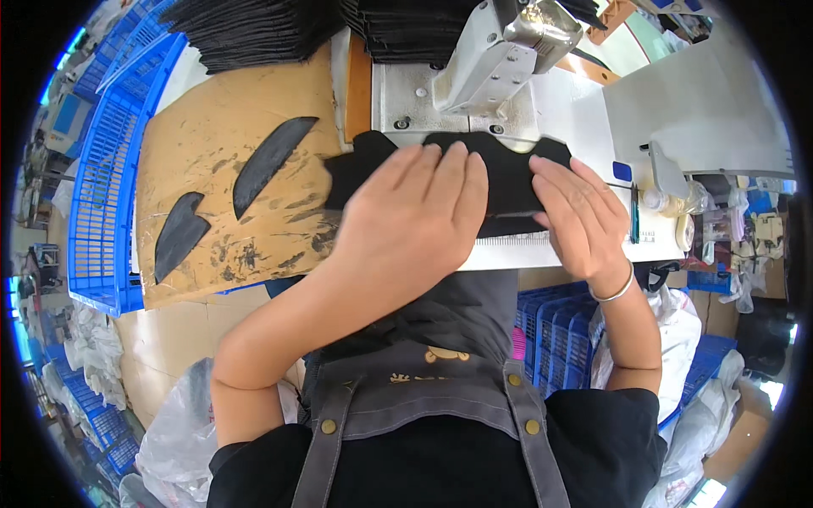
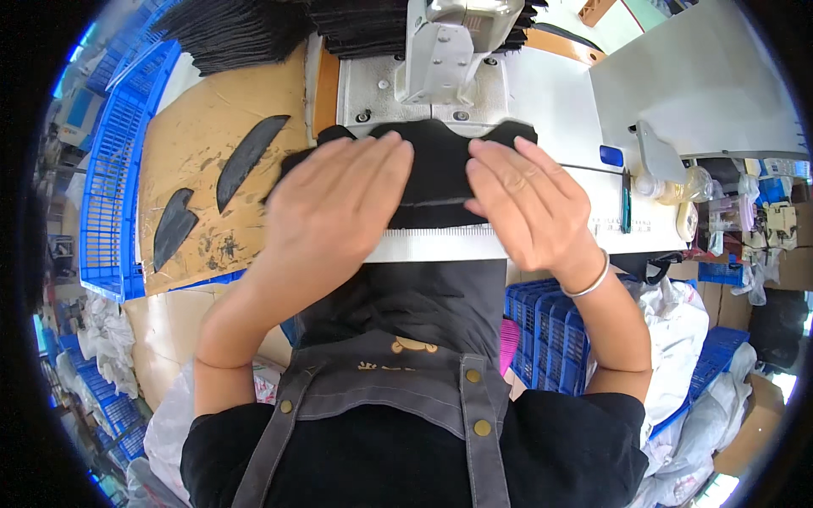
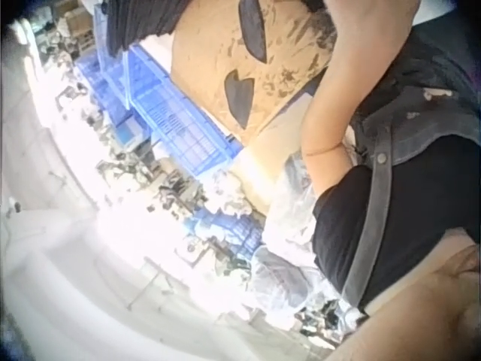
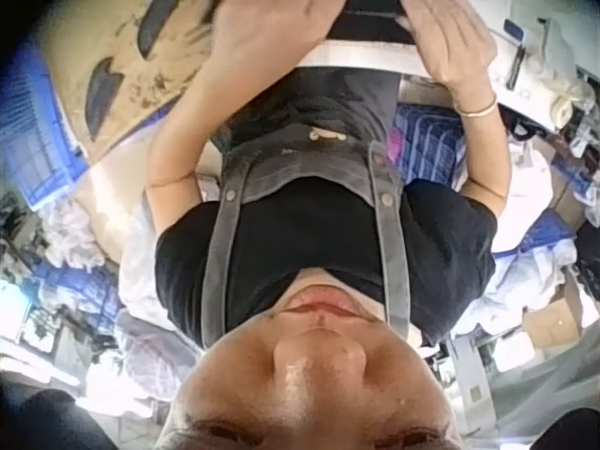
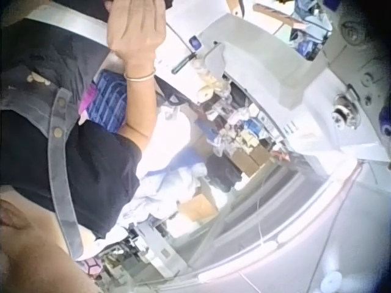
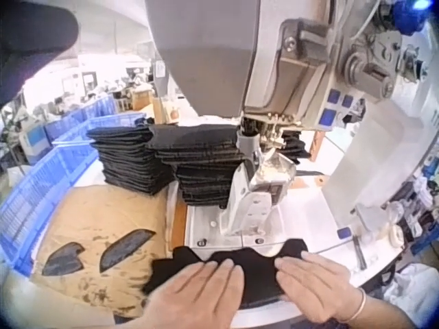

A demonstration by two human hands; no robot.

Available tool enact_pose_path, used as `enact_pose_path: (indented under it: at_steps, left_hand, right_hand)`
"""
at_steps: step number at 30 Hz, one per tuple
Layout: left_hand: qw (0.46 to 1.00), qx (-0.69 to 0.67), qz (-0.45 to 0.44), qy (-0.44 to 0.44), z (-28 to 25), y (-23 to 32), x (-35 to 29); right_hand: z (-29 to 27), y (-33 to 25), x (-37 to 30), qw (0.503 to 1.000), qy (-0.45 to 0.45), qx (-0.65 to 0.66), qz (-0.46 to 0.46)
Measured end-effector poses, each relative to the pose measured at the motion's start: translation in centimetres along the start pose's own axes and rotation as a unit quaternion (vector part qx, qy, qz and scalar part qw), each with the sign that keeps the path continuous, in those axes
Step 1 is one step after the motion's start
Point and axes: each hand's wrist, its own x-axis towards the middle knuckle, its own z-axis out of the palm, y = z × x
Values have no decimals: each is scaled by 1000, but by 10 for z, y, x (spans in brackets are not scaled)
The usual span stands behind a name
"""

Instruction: The recorder is assembling or aligning black shoe upper components at a manufacturing station.

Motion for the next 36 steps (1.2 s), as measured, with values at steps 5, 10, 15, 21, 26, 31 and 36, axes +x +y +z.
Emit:
enact_pose_path:
  at_steps: [5, 10, 15, 21, 26, 31, 36]
  left_hand:
    - [994, 81, -75, 13, -68, -44, -13]
    - [938, 191, -226, 180, -111, -132, -50]
    - [908, 279, -151, 274, -90, -261, -12]
    - [924, 66, -194, 322, -19, -332, 36]
    - [958, 19, -257, 124, 8, -330, 26]
    - [944, 85, -122, 295, 5, -246, 4]
    - [984, -86, -128, -86, 32, -167, -61]
  right_hand:
    - [10, -9, 1, 997, 73, 9, 40]
    - [21, -13, -43, 973, 28, 91, 208]
    - [34, -33, -57, 966, -5, 155, 205]
    - [42, -42, -54, 966, 11, 167, 195]
    - [44, -43, -53, 963, 10, 174, 206]
    - [43, -40, -56, 960, 16, 175, 217]
    - [44, -37, -54, 959, 18, 184, 215]
